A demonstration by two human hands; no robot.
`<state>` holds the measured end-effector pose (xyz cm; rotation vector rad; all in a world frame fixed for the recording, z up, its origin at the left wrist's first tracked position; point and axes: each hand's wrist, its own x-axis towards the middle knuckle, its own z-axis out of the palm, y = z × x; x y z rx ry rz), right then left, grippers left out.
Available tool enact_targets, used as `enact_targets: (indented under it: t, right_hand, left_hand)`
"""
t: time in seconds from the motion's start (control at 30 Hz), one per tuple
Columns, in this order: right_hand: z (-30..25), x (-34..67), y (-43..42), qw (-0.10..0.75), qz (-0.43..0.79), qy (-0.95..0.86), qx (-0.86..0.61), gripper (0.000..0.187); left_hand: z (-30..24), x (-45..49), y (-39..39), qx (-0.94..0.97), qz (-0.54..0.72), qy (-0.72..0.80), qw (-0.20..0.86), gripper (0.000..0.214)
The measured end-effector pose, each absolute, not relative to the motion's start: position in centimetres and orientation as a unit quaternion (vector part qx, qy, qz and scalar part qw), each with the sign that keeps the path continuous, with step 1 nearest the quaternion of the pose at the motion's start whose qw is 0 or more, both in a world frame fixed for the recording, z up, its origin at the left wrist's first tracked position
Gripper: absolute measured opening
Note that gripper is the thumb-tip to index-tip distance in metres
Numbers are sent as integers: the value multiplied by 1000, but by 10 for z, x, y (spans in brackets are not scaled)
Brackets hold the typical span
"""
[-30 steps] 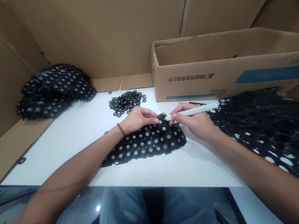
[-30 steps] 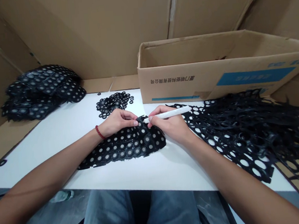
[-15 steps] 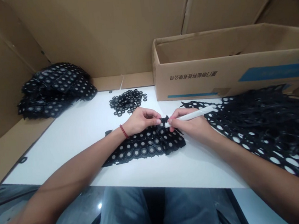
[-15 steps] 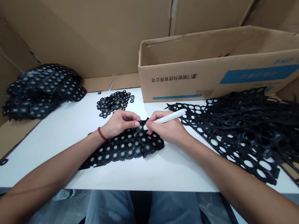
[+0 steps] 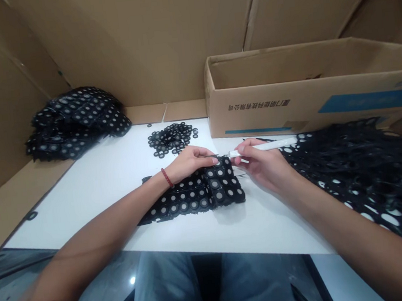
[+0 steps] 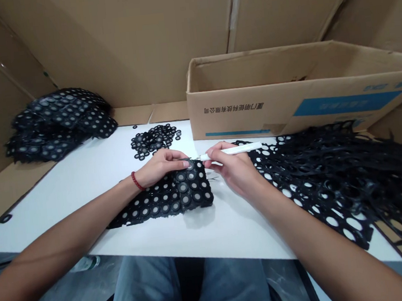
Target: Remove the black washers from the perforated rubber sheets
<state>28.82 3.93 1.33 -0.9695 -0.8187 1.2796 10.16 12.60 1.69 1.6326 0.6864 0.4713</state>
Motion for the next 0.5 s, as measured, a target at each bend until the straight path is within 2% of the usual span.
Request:
enact_targets:
  t: [0.23,0.5]
  right_hand:
    - [12,287,36,587,460,-466,-476,8]
    - [18,287,31,538,343,-552,-536,11]
  left_hand:
    - [16,101,128,732,240,286,570,22]
    - [19,99,128,737,222,264,582,24]
